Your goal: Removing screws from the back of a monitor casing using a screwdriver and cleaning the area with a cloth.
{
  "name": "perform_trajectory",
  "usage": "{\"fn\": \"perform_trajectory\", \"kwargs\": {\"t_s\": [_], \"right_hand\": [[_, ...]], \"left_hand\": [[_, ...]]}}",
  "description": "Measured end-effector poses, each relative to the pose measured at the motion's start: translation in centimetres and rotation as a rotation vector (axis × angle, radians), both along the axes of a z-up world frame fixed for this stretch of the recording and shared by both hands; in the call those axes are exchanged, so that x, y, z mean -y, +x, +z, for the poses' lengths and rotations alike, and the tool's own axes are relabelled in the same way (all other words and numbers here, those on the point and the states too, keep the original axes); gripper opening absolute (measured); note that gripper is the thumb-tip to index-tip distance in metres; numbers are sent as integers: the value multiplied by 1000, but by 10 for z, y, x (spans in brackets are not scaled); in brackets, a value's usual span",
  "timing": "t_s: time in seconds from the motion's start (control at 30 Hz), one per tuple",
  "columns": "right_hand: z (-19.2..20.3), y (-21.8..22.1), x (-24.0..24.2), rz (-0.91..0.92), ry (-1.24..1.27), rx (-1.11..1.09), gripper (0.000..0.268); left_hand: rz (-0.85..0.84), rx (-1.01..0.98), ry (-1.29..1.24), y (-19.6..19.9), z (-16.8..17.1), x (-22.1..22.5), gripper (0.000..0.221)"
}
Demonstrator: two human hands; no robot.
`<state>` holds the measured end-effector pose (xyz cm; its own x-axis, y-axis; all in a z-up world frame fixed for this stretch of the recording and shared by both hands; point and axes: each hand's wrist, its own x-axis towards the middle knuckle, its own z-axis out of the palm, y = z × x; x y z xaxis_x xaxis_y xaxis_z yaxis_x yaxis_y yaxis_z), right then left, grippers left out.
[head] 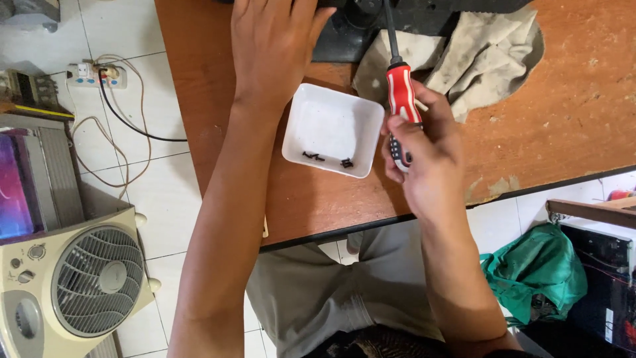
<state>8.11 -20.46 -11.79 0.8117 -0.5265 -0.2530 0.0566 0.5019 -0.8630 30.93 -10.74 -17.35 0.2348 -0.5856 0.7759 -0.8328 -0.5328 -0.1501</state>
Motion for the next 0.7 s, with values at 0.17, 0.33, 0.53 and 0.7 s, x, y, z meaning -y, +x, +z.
{"fn": "perform_trajectory", "kwargs": {"t_s": [0.17, 0.33, 0.53, 0.7], "right_hand": [[16, -1, -8, 79, -1225, -452, 48], [0, -2, -11, -2, -1081, -458, 45], [-7, -2, -5, -45, -817, -371, 38], [-4, -5, -10, -22, -736, -378, 39]], "left_hand": [[-27, -35, -2, -4, 6, 0, 27], [-123, -82, -37, -3, 15, -1, 20], [-158, -85, -68, -4, 17, -1, 18], [-177, -109, -74, -6, 22, -2, 18]]}}
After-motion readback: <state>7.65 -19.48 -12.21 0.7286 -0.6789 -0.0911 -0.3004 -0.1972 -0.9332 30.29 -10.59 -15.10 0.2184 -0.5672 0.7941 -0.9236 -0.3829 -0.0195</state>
